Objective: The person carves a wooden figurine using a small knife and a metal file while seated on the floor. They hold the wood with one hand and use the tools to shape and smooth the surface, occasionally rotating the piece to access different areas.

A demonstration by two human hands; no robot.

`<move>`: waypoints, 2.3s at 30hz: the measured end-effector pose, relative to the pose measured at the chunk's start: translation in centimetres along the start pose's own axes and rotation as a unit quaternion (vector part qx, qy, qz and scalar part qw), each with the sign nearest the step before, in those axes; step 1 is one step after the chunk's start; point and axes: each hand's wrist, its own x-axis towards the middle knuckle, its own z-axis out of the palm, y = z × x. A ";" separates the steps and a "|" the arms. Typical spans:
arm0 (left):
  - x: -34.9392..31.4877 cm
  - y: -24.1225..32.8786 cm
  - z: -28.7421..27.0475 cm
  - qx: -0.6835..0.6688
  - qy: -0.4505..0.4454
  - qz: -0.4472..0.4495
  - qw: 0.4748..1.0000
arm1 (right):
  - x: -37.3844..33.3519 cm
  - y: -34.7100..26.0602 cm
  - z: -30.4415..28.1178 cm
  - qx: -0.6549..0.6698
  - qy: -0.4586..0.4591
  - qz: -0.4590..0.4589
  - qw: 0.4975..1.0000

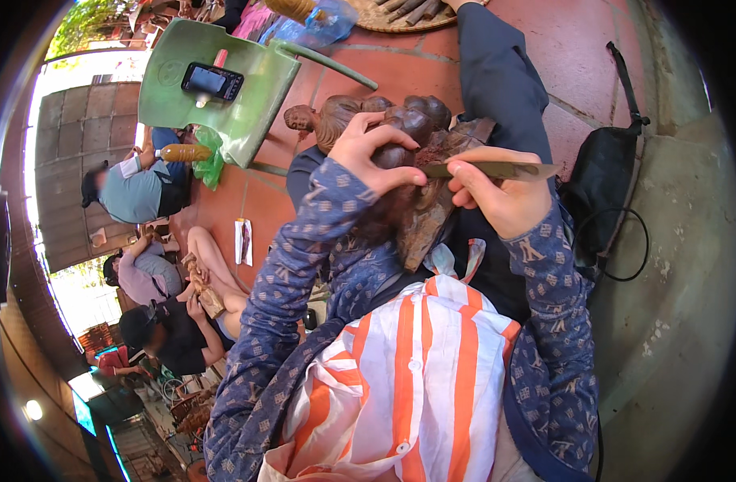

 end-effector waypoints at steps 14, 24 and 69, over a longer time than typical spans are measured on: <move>-0.1 0.3 0.8 0.010 0.028 -0.038 0.999 | 0.4 -0.1 -0.3 -0.028 0.012 -0.008 0.999; 0.5 0.5 0.2 0.038 0.012 -0.023 0.999 | 0.7 0.6 -0.5 0.013 0.007 -0.008 1.000; 0.9 0.3 -1.1 0.063 -0.034 0.046 0.996 | 0.8 1.5 -0.7 0.054 -0.017 -0.039 0.998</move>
